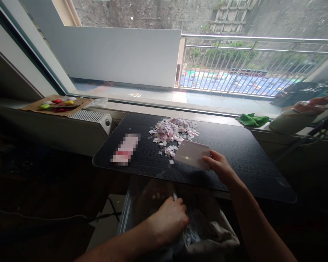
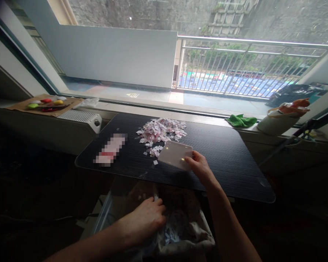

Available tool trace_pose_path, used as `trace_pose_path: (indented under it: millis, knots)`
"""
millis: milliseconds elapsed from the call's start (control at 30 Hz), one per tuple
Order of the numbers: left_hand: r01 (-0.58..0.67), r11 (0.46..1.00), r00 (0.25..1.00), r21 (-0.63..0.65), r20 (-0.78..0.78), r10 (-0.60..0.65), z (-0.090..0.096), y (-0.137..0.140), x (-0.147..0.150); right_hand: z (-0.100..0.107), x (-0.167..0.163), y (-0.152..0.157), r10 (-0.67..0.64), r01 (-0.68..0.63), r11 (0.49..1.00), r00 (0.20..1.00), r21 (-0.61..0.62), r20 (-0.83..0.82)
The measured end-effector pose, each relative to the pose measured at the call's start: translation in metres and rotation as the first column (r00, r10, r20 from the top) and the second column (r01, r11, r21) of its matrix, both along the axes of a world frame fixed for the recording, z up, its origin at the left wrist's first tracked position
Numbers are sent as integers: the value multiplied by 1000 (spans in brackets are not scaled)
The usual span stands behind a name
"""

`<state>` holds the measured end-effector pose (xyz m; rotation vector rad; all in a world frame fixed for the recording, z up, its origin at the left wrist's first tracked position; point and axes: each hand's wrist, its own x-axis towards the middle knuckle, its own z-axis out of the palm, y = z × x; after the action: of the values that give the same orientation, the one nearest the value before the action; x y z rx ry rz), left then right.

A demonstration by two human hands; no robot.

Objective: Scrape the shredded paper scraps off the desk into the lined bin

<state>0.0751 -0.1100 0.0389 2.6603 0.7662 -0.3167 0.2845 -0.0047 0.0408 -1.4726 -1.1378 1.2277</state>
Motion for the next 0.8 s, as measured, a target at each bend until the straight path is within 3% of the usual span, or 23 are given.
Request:
trace_pose_path:
  millis: [133,367,600,800]
  knots:
    - [0,1000,1000,12,6,0,-2,-1,0,-2,-4,-3,42,-43,999,999,15,23]
    - [3,1000,1000,-8,7,-3,-3,-1,-1,2,16,-15,-46,23,996,960,85,278]
    - [-3,1000,1000,-23,-8,3,3,0,-1,6,14,-19,16,-30,996,984,78,178]
    - [-12,1000,1000,-27,18,12,4,-1,-1,12,34,-29,-68,65,998,988,25,141]
